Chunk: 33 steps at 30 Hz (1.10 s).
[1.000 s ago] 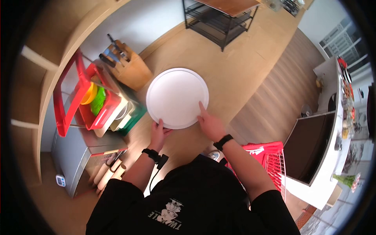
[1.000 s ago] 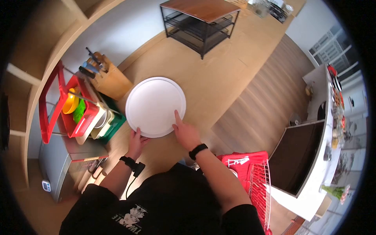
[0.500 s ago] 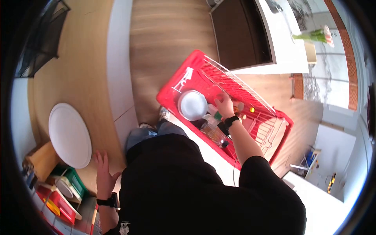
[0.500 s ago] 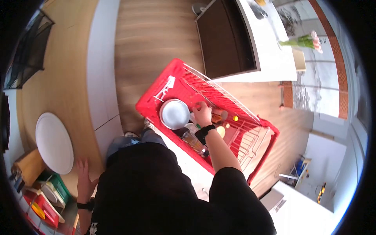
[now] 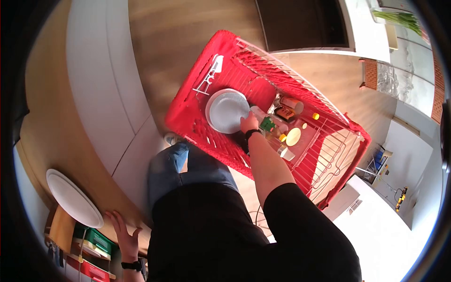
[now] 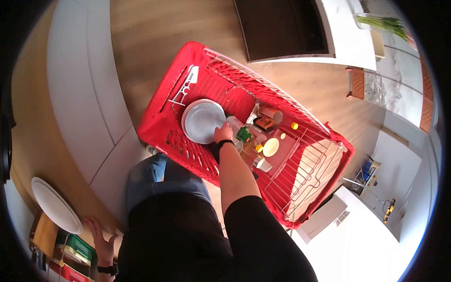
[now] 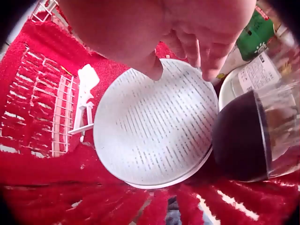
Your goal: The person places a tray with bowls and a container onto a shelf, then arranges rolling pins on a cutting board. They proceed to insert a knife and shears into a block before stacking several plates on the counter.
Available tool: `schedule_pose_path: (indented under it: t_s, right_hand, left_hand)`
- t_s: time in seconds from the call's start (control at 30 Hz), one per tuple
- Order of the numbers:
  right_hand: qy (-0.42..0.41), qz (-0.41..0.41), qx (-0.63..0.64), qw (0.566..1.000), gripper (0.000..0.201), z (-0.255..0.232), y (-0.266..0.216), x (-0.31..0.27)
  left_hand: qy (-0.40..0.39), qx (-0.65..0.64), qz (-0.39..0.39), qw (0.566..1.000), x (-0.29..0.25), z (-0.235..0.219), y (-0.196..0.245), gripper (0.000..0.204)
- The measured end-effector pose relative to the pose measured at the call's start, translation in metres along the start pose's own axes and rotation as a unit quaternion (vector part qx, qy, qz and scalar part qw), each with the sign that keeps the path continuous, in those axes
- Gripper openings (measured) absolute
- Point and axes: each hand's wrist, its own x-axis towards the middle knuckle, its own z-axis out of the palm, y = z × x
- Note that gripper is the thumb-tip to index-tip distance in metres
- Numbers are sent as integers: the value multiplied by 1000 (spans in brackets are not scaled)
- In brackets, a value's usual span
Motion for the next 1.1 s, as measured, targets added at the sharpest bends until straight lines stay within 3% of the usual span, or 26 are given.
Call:
schedule_pose_path:
  t_s: [0.1,0.2,0.3,0.53,0.63,0.77,0.83,0.87,0.9,0.93,0.97,1.0,1.07,1.1]
  right_hand:
    - [7,41,-2,999,51,18,3,17]
    - [35,91,-5,995,66,28,13,36]
    - [0,98,-41,994,69,36,19,49]
    - [28,124,-2,992,64,21,8,44]
    - [13,62,-22,998,61,16,20,44]
    - [-2,63,-36,997,59,-4,18,34]
    - [-13,-38,9,999,48,-26,17,27]
    - [-56,-52,25,997,45,-45,14,22]
    - [-28,-93,58,994,44,-46,24,22]
    - [-38,-65,65,995,45,-87,-11,-9]
    - [-33,-64,113,991,45,-64,38,14]
    - [-90,-43,264,959,42,-89,28,-4]
    - [-117,-12,350,929,33,-141,2,-45]
    - [-121,-43,380,916,31,-159,0,-55]
  left_hand:
    - [-5,21,-6,1000,0,2,-7,111]
    - [-7,24,-22,999,1,3,-7,111]
    - [-4,37,-12,999,0,4,-11,111]
    - [3,41,0,999,-1,5,-11,108]
    - [12,54,16,998,0,4,-7,106]
    - [20,55,16,998,-1,6,-12,106]
    - [30,45,17,998,-1,6,-12,106]
    - [24,31,13,999,-2,5,-11,107]
    - [18,17,8,1000,-2,3,-10,108]
    - [25,-1,17,1000,-2,1,-6,109]
    - [39,-6,12,999,-2,-1,-4,109]
    - [30,-17,6,999,-3,-3,-3,108]
    - [41,-26,12,999,-3,-10,6,100]
    - [50,-30,8,998,-2,-13,2,100]
